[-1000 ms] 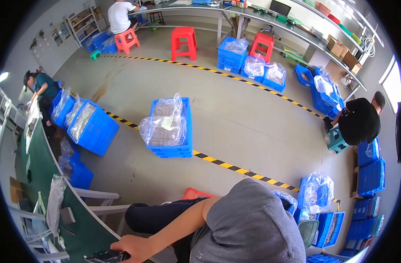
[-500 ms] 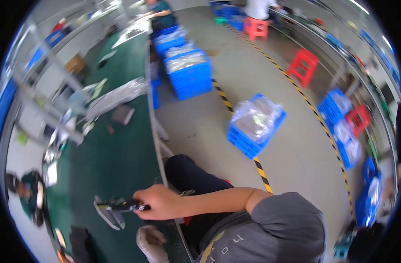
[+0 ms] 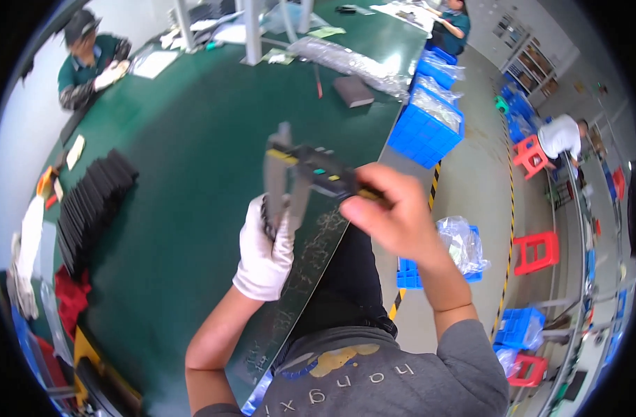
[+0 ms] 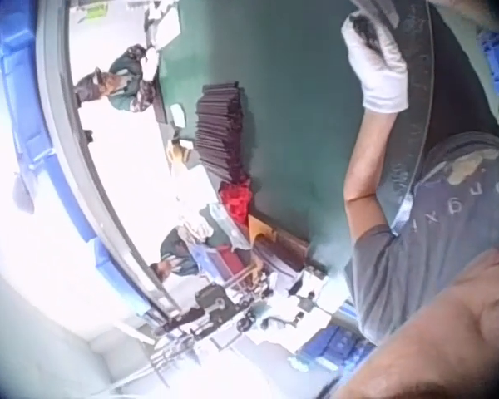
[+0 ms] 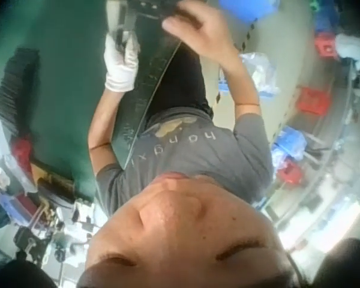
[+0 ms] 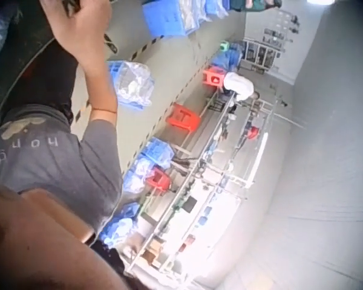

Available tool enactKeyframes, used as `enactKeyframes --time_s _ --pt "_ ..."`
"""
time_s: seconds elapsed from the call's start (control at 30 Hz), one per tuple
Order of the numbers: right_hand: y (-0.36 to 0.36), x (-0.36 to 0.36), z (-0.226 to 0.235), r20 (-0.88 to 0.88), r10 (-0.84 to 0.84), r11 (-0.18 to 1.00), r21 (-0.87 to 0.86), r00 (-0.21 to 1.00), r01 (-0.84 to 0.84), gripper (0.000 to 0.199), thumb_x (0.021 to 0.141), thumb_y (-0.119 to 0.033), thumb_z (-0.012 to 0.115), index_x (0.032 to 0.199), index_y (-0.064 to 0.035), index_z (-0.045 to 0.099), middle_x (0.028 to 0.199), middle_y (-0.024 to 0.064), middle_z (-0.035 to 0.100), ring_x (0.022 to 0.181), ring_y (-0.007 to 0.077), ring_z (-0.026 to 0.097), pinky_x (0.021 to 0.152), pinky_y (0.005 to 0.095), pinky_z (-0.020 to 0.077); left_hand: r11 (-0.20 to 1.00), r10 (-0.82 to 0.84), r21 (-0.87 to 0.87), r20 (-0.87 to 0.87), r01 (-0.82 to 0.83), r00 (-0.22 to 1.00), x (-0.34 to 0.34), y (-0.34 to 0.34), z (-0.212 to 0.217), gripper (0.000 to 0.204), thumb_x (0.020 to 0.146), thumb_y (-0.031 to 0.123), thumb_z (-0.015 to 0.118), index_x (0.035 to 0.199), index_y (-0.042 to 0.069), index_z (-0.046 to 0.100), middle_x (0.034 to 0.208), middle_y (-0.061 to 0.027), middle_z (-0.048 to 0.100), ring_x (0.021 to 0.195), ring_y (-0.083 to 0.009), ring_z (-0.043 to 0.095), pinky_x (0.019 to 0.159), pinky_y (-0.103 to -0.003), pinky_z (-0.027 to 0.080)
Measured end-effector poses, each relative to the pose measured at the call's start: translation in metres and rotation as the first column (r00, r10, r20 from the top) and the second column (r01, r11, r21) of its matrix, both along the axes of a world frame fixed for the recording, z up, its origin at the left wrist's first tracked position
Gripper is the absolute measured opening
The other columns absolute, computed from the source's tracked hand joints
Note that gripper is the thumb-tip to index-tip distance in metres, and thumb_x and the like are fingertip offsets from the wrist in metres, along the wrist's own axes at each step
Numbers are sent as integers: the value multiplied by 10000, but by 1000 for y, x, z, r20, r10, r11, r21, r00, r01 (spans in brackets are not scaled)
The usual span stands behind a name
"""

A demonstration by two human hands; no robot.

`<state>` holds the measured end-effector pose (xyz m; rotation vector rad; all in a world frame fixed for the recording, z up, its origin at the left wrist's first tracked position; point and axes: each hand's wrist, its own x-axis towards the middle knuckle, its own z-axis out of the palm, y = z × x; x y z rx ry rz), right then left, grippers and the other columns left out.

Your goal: Using a digital caliper to measure the diameter or thickness of black components on a workbench.

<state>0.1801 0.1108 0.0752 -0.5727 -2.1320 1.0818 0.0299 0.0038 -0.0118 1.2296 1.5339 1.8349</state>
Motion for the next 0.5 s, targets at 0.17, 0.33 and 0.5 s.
enactKeyframes --time_s 0.17,0.33,0.5 --pt "14 21 3 61 -156 921 371 986 123 291 721 -239 746 878 -25 628 711 61 616 473 148 500 441 264 375 994 -110 25 71 108 991 -1 -8 18 141 948 50 457 1084 12 458 821 -27 541 692 -99 513 697 -244 442" --pt "22 36 21 136 -238 634 772 962 48 343 642 -336 792 779 -78 610 619 34 570 462 209 514 419 289 369 982 -131 118 -126 146 983 1 -17 30 136 874 -58 515 994 7 524 803 -62 576 698 -114 589 656 -241 478" --pt "23 41 25 160 -317 554 831 935 46 373 632 -389 793 729 -98 582 567 21 519 458 212 513 416 299 363 976 -186 86 -129 198 974 4 -20 32 169 861 -92 526 1000 2 542 876 -94 623 787 -144 631 722 -248 497"
